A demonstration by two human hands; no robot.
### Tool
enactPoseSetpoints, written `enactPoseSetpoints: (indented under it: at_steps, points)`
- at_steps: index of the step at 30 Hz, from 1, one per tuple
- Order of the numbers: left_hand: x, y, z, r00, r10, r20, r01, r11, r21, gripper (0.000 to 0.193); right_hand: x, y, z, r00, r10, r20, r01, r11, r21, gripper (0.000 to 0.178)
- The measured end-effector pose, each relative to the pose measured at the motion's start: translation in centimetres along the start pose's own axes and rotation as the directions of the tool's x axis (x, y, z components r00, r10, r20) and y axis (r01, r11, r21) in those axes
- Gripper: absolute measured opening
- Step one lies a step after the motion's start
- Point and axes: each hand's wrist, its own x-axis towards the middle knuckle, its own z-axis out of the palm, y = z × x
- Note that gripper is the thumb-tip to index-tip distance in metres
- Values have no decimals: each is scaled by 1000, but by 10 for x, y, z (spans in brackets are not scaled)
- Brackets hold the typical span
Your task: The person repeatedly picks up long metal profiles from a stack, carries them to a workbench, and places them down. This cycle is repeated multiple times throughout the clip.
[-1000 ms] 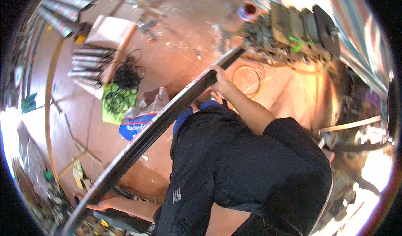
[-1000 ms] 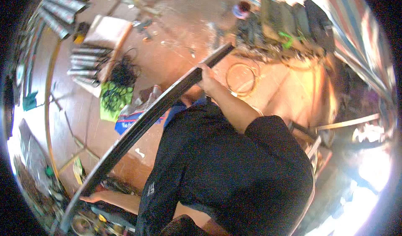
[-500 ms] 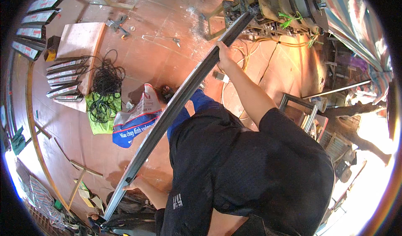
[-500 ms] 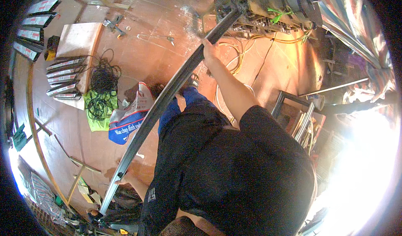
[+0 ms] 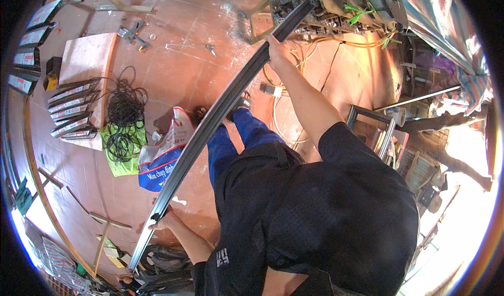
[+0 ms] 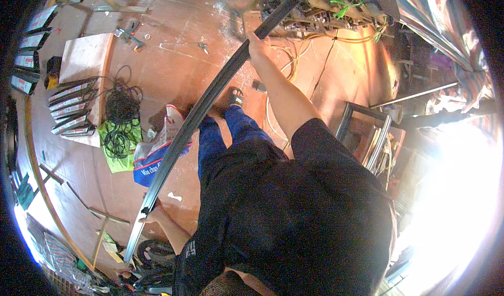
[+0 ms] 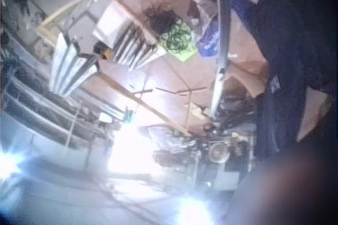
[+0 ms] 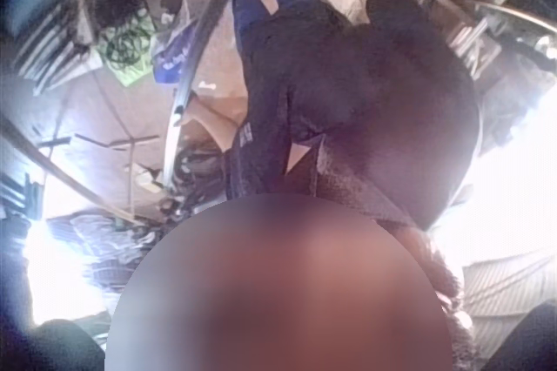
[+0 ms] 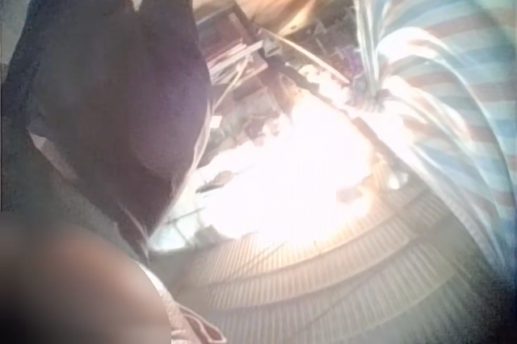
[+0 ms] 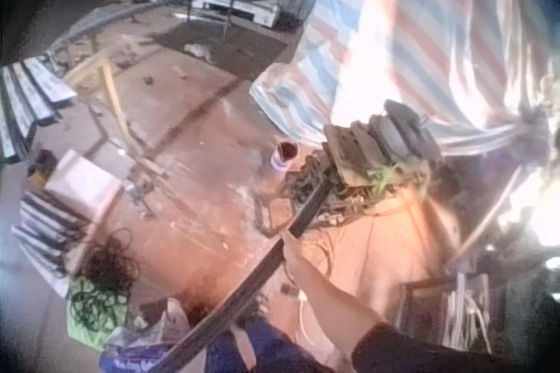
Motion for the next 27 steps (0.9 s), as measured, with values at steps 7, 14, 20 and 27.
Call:
enactPoseSetpoints:
  at_steps: [7, 14, 20, 27]
  points:
    - [12, -10, 20, 996, -7, -91, 7, 1000, 4, 102, -22, -28, 0, 997, 50, -56, -54, 996, -69, 25]
    - [24, -12, 35, 999, -47, 0, 47, 999, -17, 101, -24, -35, 10, 1000, 8, -29, -10, 998, -61, 34]
    - [25, -39, 57, 990, -106, 91, 97, 991, 95, 112, -1, -51, 7, 997, 20, -75, -25, 997, -67, 32]
    - [21, -81, 95, 993, 118, -28, -112, 979, 173, 86, 26, -64, 5, 995, 38, -88, -38, 999, -1, 35]
